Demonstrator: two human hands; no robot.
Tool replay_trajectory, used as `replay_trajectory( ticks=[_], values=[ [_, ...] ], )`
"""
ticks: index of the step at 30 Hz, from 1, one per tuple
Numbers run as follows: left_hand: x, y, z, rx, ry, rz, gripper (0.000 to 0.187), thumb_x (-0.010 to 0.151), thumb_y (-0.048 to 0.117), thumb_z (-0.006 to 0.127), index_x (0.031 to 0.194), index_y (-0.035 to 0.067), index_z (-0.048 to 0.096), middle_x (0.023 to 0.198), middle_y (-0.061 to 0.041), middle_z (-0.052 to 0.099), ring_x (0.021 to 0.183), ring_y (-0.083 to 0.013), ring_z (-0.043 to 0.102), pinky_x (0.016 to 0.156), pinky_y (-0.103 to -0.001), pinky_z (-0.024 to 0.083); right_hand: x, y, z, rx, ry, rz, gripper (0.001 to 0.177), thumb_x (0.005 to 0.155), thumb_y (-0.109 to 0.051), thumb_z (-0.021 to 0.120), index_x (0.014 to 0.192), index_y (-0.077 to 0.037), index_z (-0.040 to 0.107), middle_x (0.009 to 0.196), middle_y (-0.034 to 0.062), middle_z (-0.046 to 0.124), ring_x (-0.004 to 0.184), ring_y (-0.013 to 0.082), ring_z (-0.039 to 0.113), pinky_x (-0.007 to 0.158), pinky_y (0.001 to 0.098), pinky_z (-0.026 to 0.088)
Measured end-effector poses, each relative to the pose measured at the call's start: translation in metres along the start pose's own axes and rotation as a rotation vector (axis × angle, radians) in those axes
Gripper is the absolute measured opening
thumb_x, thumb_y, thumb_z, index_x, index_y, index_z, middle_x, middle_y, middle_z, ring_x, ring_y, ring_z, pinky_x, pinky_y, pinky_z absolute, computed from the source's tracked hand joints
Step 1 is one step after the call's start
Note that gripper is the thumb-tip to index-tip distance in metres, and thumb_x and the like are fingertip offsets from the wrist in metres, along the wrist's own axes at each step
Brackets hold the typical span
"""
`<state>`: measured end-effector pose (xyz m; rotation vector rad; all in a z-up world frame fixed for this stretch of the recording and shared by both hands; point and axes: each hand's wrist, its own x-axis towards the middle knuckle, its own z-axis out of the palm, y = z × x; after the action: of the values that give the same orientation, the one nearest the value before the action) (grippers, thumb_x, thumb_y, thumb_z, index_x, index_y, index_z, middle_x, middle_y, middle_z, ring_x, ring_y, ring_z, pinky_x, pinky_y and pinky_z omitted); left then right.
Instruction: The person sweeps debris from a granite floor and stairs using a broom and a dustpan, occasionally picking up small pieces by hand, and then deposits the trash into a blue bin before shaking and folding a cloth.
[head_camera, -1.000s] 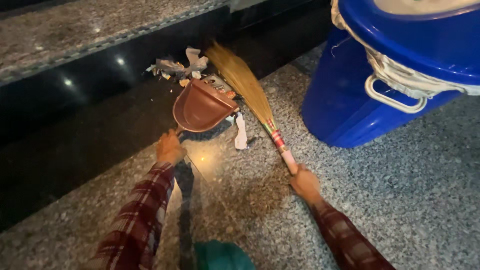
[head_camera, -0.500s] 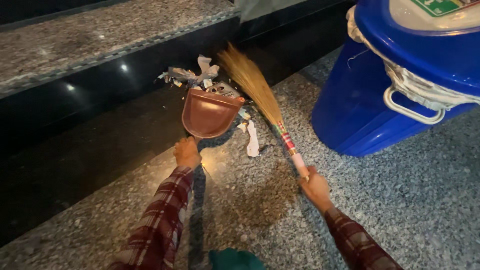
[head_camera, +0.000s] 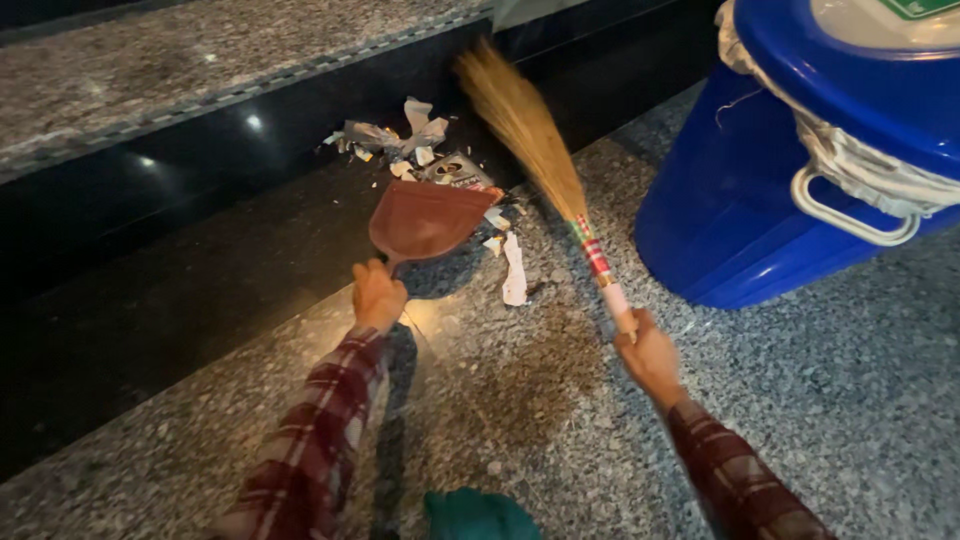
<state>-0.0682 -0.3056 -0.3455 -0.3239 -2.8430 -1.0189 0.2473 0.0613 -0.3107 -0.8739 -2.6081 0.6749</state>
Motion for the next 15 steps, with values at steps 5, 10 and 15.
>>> replay_trajectory(
  ticks=[5, 10, 15],
  values=[
    [-0.002, -0.001, -0.097, 0.262, -0.025, 0.08, 0.039, 0.083, 0.02, 0.071, 0.115, -0.001, 0.064, 0.115, -0.026, 0.065, 0.107, -0.0464, 0.064, 0.093, -0.055, 0.051, 0.018, -0.011, -0.016, -0.082, -0.043, -0.021, 0.051, 0.088, -0.033, 0.061, 0.134, -0.013, 0.056, 0.092, 0.0279, 0.072, 0.085, 0.0517, 0.068, 0.076, 0.0614, 0.051],
    [0.001, -0.005, -0.13, 0.241, -0.063, -0.019, 0.034, 0.078, 0.018, 0.072, 0.108, 0.001, 0.072, 0.111, -0.027, 0.069, 0.108, -0.0439, 0.066, 0.094, -0.051, 0.052, 0.025, -0.017, -0.024, -0.068, -0.099, -0.074, 0.053, 0.084, -0.03, 0.062, 0.135, -0.018, 0.058, 0.099, 0.0264, 0.073, 0.092, 0.0499, 0.069, 0.082, 0.0585, 0.054],
    [0.015, 0.002, -0.133, 0.212, -0.054, -0.069, 0.03, 0.077, 0.021, 0.071, 0.099, 0.002, 0.078, 0.103, -0.027, 0.073, 0.1, -0.0445, 0.071, 0.088, -0.051, 0.056, 0.019, -0.019, -0.029, -0.164, -0.184, -0.078, 0.06, 0.085, -0.032, 0.063, 0.143, -0.023, 0.054, 0.101, 0.026, 0.073, 0.094, 0.0497, 0.069, 0.084, 0.058, 0.053]
  ],
)
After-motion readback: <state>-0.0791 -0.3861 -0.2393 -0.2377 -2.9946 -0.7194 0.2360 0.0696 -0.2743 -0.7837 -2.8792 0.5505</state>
